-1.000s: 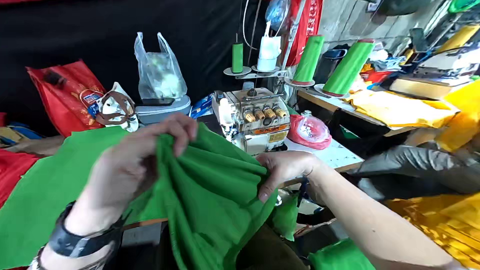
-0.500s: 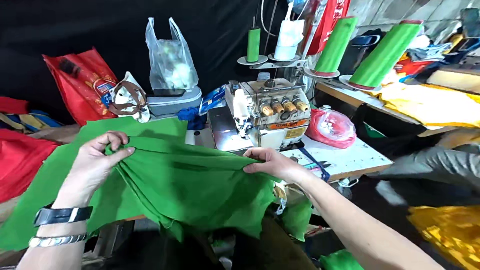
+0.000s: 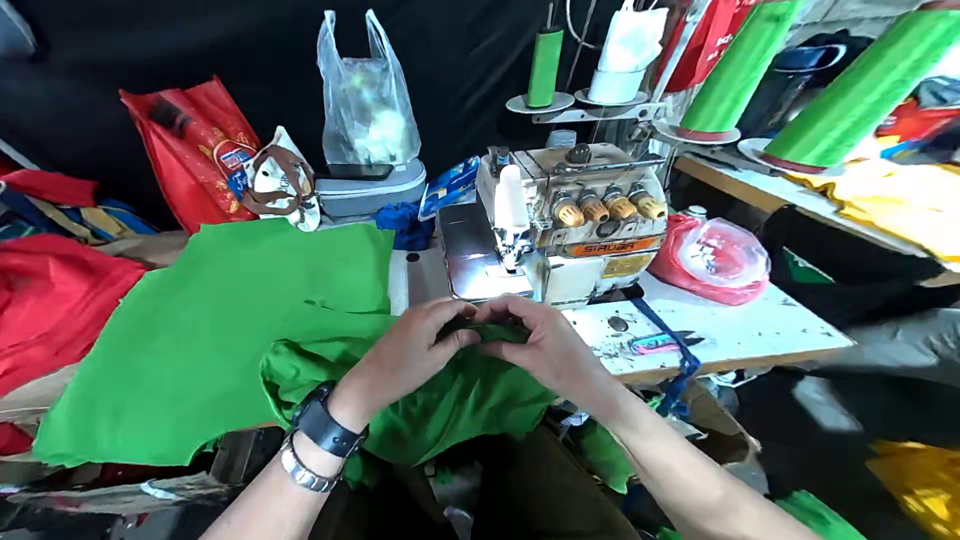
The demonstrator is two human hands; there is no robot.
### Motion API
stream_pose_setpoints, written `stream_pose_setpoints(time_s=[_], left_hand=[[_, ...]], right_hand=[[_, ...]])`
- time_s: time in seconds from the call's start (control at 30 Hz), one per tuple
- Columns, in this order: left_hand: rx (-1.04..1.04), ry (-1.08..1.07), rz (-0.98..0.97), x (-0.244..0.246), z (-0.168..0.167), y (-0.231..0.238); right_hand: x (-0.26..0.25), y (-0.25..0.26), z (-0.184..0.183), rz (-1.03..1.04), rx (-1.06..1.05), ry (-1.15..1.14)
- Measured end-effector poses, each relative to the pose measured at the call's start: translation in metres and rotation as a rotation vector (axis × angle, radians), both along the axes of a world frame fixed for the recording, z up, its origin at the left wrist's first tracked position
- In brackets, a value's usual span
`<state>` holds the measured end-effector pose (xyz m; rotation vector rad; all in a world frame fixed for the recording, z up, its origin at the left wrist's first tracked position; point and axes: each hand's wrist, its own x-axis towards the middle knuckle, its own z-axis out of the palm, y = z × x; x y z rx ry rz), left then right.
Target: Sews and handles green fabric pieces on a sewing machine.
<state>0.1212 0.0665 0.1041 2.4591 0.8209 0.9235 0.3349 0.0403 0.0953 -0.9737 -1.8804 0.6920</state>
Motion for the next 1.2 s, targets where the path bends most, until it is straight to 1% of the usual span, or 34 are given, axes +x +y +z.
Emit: stream_pose_setpoints(time_s=[0.07,0.13,0.2,0.27,0.37,0.47,0.57,0.7,0.83,0.9,0.97,1.07,1.1,1.17,1.2], left_hand=[[0.056,-0.04,-0.003,-0.002,0.007,0.004],[0.093,-0.038,0.004,-0.002,0.015,0.006],[0.064,-0.058,0.013,-0.001,0.018,0.007],[-0.075,-0.127,0.027,0.001,0.019,0.007],[-0.344,-0.231,0.041,0.006,0.026,0.008],[-0.44,-0.203,0.021,0.01,0.035,0.009],[-0.438,-0.186,0.058,0.018,0.05,0.004],[-0.417,-0.141,0.062,0.017,0.061,-0.003],[-0.398,-0.173,0.034,0.014,0.045,0.008],[-0.395,-0.202,0.008,0.015,0.04,0.009],[-0.374,-0.267,-0.004,0.017,0.036,0.008],[-0.292,-0.304,0.057,0.02,0.031,0.007],[-0.228,-0.289,0.073,0.019,0.03,0.007],[-0.063,-0.191,0.087,0.015,0.031,0.007],[-0.016,-0.166,0.092,0.015,0.033,0.004]], right_hand=[[0.007,0.0,0.006,-0.005,-0.06,0.005],[0.014,0.003,0.012,0.001,-0.181,0.04],[0.019,0.004,0.016,-0.01,-0.266,0.099],[0.023,0.004,0.016,-0.027,-0.256,0.161],[0.023,0.008,0.013,-0.017,-0.188,0.222],[0.021,0.009,0.015,-0.014,-0.191,0.234],[0.021,0.009,0.017,0.009,-0.24,0.296],[0.029,0.01,0.012,0.061,-0.276,0.451],[0.038,0.01,0.007,0.131,-0.412,0.665],[0.035,0.008,0.009,0.178,-0.436,0.768],[0.032,0.007,0.01,0.189,-0.443,0.819],[0.028,0.007,0.009,0.084,-0.452,0.811],[0.027,0.008,0.007,0.041,-0.451,0.796],[0.027,0.011,0.003,-0.045,-0.425,0.767],[0.028,0.014,0.002,-0.089,-0.4,0.739]])
